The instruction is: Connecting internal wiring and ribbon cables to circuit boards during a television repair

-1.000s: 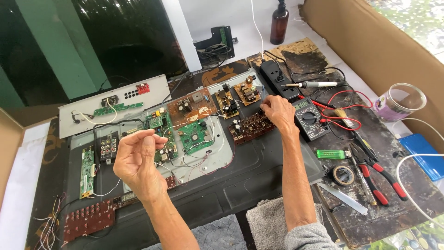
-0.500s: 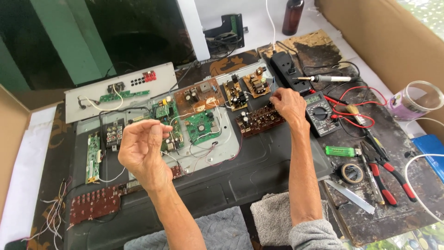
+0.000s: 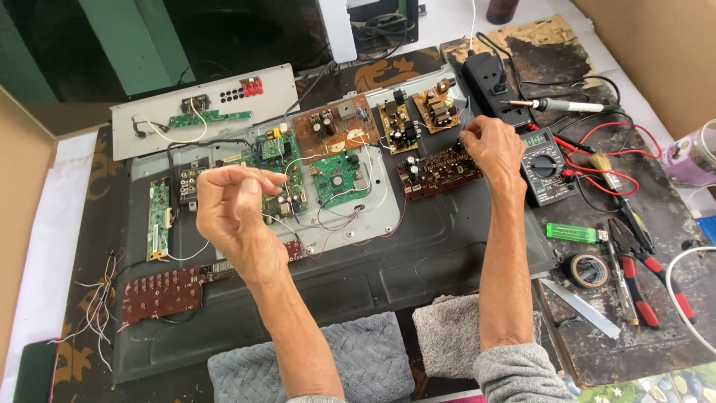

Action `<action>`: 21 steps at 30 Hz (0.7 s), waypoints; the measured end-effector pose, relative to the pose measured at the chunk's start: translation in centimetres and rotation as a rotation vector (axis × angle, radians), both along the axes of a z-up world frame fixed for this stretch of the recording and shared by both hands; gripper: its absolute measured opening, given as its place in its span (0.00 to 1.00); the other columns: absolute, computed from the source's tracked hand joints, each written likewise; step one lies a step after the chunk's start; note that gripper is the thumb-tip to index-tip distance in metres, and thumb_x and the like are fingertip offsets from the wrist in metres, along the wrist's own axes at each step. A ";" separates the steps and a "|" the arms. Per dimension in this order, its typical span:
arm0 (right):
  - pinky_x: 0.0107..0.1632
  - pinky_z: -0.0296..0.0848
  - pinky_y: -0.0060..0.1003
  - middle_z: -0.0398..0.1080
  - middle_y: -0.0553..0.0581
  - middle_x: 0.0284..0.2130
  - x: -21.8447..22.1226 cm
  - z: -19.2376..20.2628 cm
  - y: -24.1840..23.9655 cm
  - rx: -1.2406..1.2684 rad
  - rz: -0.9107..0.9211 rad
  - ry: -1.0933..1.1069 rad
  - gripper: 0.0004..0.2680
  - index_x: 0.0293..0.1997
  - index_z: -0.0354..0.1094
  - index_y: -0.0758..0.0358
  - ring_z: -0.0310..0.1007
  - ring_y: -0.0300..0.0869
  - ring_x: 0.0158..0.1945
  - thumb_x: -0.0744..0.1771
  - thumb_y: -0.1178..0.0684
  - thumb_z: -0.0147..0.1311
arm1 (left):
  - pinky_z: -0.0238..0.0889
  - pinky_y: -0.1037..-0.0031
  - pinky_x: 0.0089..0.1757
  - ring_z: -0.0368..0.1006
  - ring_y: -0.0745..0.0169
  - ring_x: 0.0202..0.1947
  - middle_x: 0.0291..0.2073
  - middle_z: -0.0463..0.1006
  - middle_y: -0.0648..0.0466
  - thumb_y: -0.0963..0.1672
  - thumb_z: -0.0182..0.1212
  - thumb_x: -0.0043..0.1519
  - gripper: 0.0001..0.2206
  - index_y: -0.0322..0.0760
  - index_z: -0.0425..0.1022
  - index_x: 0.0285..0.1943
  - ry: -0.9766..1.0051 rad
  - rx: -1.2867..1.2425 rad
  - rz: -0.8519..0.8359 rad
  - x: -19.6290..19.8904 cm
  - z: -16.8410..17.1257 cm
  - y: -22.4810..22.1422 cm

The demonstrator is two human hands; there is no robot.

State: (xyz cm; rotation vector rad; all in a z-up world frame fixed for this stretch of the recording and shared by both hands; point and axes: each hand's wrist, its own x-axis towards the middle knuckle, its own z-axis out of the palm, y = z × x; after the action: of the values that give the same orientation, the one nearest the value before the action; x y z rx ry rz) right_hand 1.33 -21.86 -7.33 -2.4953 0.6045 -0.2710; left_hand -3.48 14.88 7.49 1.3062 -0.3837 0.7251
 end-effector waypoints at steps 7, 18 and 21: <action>0.50 0.71 0.63 0.77 0.59 0.36 -0.1 0.2 0.7 -0.014 -0.046 -0.169 0.04 0.42 0.78 0.53 0.77 0.65 0.43 0.67 0.50 0.62 | 0.75 0.69 0.35 0.78 0.54 0.28 0.23 0.70 0.49 0.42 0.57 0.62 0.06 0.31 0.70 0.36 -0.037 0.029 0.019 0.1 0.0 0.0; 0.50 0.71 0.53 0.73 0.58 0.34 -0.5 3.1 5.1 0.069 0.055 -0.414 0.02 0.40 0.75 0.58 0.76 0.53 0.40 0.69 0.58 0.64 | 0.74 0.69 0.36 0.78 0.55 0.29 0.22 0.69 0.50 0.42 0.57 0.62 0.06 0.32 0.70 0.35 -0.041 0.028 0.023 0.2 -0.1 0.3; 0.49 0.72 0.46 0.74 0.53 0.32 0.8 2.5 6.7 0.192 0.230 -0.426 0.03 0.38 0.76 0.54 0.76 0.45 0.39 0.68 0.58 0.65 | 0.75 0.69 0.37 0.78 0.55 0.29 0.22 0.69 0.49 0.42 0.57 0.62 0.05 0.32 0.70 0.36 -0.038 0.022 0.026 0.0 0.1 0.3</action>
State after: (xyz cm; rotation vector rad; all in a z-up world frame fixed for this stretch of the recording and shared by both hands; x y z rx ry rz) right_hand 2.13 -15.13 -4.87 -2.2010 0.1591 -0.6045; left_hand -3.47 15.13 7.59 1.3214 -0.4070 0.7700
